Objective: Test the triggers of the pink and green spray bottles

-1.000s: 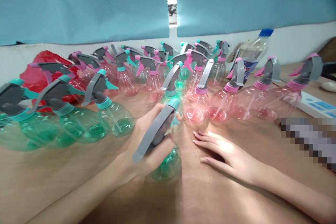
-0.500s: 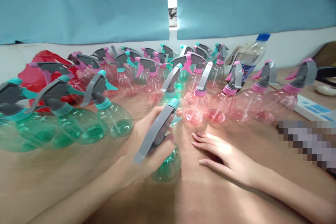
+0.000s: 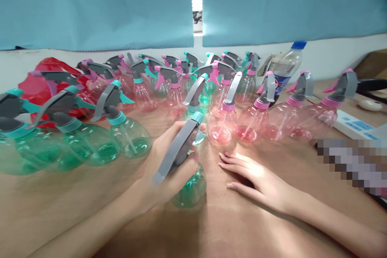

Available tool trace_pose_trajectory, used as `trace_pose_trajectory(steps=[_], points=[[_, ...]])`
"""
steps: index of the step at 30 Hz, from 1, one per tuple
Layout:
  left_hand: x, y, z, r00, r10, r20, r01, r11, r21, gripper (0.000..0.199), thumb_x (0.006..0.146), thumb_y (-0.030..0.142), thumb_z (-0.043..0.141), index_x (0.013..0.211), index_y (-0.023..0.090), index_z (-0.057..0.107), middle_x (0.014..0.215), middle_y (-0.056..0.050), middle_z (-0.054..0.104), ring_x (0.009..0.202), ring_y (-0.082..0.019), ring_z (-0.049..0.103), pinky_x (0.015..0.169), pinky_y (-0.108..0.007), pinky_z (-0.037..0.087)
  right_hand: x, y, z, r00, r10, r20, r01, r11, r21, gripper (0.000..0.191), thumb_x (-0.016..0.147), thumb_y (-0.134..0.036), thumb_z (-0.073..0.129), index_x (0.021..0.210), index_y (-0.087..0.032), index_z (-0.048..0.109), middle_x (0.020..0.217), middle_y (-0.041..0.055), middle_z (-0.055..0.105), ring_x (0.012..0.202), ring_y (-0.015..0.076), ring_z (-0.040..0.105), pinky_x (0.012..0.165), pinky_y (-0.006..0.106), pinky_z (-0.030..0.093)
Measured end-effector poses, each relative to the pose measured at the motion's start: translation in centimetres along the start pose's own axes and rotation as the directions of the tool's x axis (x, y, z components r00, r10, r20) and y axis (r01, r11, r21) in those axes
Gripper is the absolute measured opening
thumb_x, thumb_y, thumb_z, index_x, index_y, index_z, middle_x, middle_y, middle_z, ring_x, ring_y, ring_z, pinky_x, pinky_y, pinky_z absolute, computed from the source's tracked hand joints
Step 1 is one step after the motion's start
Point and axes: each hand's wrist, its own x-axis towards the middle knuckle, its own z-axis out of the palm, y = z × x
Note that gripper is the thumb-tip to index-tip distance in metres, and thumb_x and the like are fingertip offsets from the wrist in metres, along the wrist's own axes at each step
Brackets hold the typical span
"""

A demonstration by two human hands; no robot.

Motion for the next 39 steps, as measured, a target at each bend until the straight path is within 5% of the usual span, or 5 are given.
trace_pose_trajectory(steps=[10, 39], points=[[-0.12, 0.22, -0.45, 0.998, 0.010, 0.058, -0.010, 1.000, -0.005, 0.020, 0.073, 0.014, 0.054, 0.089, 0.023, 0.045, 0.066, 0.007, 0.036, 0.052, -0.013, 0.032, 0.050, -0.028, 0.034, -0.05, 0.07, 0.00, 1.000, 0.009, 0.004, -0.009, 1.000, -0.012, 0.050, 0.095, -0.045, 0.052, 0.140, -0.024, 0.048, 0.147, 0.0088, 0.047, 0.138, 0.0279, 0.038, 0.114, 0.050, 0.034], [0.15, -0.01, -0.51, 0.995, 0.074, 0.068, -0.078, 0.995, 0.059, 0.015, 0.076, 0.018, 0.048, 0.088, 0.024, 0.043, 0.067, 0.005, 0.037, 0.053, -0.014, 0.037, 0.052, -0.029, 0.037, -0.09, 0.11, 0.03, 0.999, 0.028, 0.041, -0.027, 0.999, -0.030, 0.050, 0.096, -0.045, 0.050, 0.141, -0.024, 0.047, 0.149, 0.0072, 0.045, 0.140, 0.0261, 0.035, 0.116, 0.048, 0.031]])
